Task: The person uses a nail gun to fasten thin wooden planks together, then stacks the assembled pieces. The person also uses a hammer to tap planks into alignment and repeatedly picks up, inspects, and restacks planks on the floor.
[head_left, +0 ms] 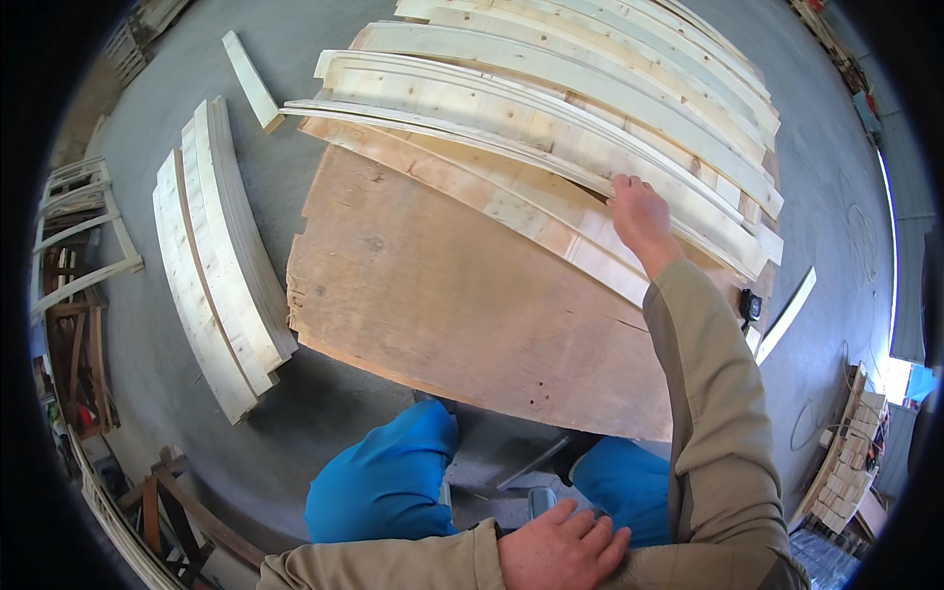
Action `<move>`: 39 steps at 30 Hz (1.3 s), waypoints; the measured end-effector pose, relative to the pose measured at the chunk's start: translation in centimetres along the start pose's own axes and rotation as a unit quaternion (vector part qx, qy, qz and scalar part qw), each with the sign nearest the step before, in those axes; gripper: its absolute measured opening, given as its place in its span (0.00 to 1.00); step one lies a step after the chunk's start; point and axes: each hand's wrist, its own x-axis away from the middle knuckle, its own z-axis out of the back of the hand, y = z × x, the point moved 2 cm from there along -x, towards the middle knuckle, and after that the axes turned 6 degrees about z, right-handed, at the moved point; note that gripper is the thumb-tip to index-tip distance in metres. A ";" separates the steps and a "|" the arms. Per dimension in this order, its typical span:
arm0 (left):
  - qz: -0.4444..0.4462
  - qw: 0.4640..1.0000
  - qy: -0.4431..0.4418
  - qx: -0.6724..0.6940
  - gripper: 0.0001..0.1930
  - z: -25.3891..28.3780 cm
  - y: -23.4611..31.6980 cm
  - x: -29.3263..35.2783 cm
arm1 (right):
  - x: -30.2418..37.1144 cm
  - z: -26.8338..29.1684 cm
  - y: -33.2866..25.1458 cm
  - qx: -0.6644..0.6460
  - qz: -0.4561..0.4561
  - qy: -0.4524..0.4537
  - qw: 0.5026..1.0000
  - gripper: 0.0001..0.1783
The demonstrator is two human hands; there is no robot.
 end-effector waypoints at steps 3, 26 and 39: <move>-0.003 1.000 0.007 -0.009 0.20 -0.1 0.0 0.0 | -0.1 -0.1 0.0 -0.007 -0.003 -0.005 1.000 0.15; -0.011 0.998 0.002 -0.054 0.21 -1.8 2.0 1.6 | 14.5 9.0 -3.8 -0.059 -0.003 -0.041 0.997 0.18; -0.018 0.994 -0.007 -0.103 0.15 -4.3 3.0 2.3 | 29.1 0.6 -5.5 -0.134 -0.031 -0.108 0.985 0.20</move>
